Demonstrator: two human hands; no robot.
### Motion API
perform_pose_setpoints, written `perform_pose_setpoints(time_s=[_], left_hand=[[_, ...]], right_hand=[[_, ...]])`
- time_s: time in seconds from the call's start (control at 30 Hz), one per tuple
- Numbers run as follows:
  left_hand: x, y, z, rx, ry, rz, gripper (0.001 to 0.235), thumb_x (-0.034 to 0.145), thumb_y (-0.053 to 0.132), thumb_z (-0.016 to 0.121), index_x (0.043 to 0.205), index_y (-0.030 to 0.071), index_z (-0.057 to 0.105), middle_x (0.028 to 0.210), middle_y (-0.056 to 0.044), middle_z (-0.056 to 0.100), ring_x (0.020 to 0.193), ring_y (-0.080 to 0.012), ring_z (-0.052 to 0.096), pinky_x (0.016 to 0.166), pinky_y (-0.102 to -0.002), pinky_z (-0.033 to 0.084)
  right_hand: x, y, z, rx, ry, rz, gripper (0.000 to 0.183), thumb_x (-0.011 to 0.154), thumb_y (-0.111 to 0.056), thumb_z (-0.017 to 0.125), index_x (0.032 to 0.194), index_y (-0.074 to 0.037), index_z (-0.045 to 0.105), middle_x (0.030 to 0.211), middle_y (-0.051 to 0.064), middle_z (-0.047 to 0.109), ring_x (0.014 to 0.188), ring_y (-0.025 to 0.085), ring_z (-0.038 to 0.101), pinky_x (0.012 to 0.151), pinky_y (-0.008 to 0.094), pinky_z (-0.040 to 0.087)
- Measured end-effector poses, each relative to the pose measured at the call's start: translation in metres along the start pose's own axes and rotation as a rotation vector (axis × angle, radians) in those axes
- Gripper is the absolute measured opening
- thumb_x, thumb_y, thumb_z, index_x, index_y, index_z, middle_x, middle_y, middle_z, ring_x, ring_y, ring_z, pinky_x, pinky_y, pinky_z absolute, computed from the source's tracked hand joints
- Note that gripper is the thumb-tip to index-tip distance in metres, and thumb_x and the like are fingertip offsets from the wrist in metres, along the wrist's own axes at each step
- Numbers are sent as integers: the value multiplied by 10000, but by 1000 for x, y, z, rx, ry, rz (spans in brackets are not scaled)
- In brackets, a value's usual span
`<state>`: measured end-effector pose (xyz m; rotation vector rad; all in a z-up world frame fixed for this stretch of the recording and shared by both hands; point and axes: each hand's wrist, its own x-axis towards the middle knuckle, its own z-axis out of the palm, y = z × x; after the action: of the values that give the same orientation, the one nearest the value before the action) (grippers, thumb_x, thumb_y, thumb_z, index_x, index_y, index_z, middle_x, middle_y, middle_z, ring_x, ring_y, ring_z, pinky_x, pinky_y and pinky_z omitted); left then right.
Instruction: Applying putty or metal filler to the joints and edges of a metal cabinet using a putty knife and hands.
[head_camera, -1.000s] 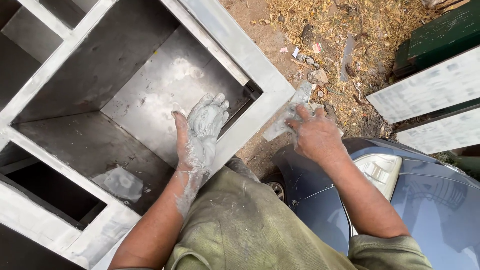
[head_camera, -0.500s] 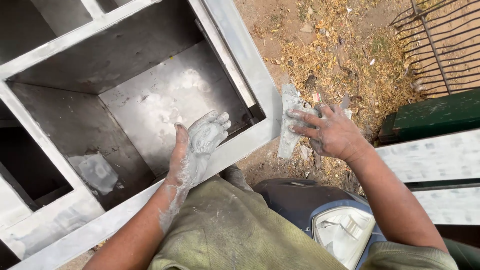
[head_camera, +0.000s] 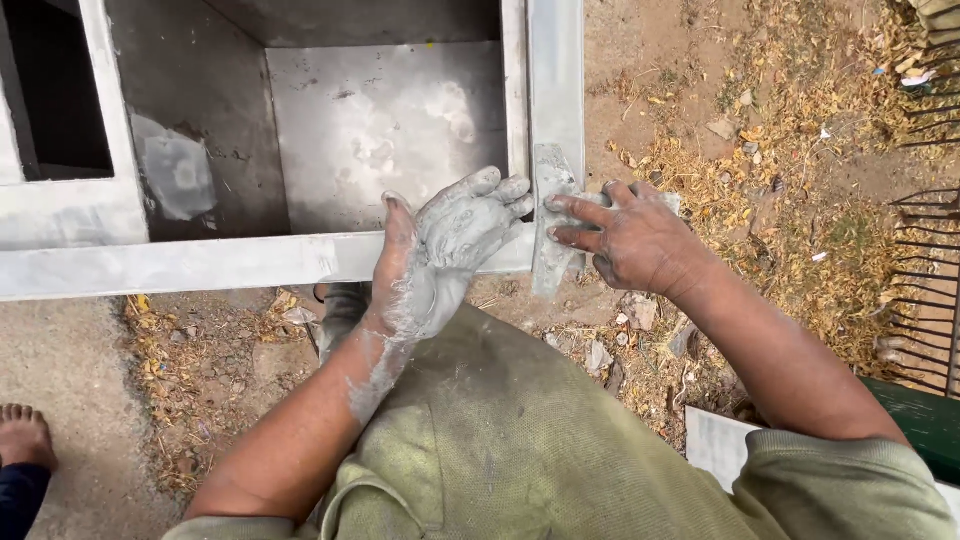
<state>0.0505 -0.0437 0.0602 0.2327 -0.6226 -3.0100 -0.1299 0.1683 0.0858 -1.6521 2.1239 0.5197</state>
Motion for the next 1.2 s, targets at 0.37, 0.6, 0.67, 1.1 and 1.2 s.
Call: perform_pose_setpoints(time_s=[0.37, 0.6, 0.67, 1.1, 1.2], left_hand=[[29, -40, -18, -216, 77, 58, 1003, 985, 743, 292, 1578, -65, 331, 1599, -288, 429, 1500, -416, 436, 1298, -539, 314], [14, -10, -34, -165, 171, 219, 1000, 968, 751, 358, 1532, -75, 370, 1546, -303, 461, 1447, -453, 466, 1231, -555, 378], [17, 2, -34, -191, 182, 238, 991, 984, 731, 373, 1551, -83, 373, 1569, -302, 467, 1476, -447, 466, 1275, -535, 374], [13, -14, -34, -158, 94, 168, 980, 1005, 728, 321, 1587, -60, 328, 1621, -285, 397, 1506, -403, 431, 1299, -525, 344], [14, -11, -43, -162, 81, 175, 988, 989, 735, 318, 1578, -58, 330, 1619, -283, 405, 1511, -402, 427, 1293, -526, 343]], right_hand=[[2, 12, -3, 58, -64, -30, 561, 799, -209, 696, 1316, -423, 661, 1560, -153, 425, 1137, 255, 516, 1027, 449, 439], [-57, 32, 1, -63, -290, 202, 607, 850, -190, 661, 1377, -490, 626, 1588, -207, 367, 1184, 192, 490, 1011, 382, 449], [-53, 9, -21, 11, -297, 191, 596, 836, -254, 671, 1386, -477, 618, 1582, -204, 369, 1149, 209, 495, 1009, 388, 450], [-27, -36, -27, -112, -243, 108, 633, 838, -120, 608, 1444, -294, 552, 1595, 3, 374, 1226, 328, 501, 977, 500, 463], [-47, -23, -36, -178, -322, 187, 559, 898, -164, 590, 1434, -319, 565, 1590, -2, 382, 1256, 312, 503, 1007, 491, 462]])
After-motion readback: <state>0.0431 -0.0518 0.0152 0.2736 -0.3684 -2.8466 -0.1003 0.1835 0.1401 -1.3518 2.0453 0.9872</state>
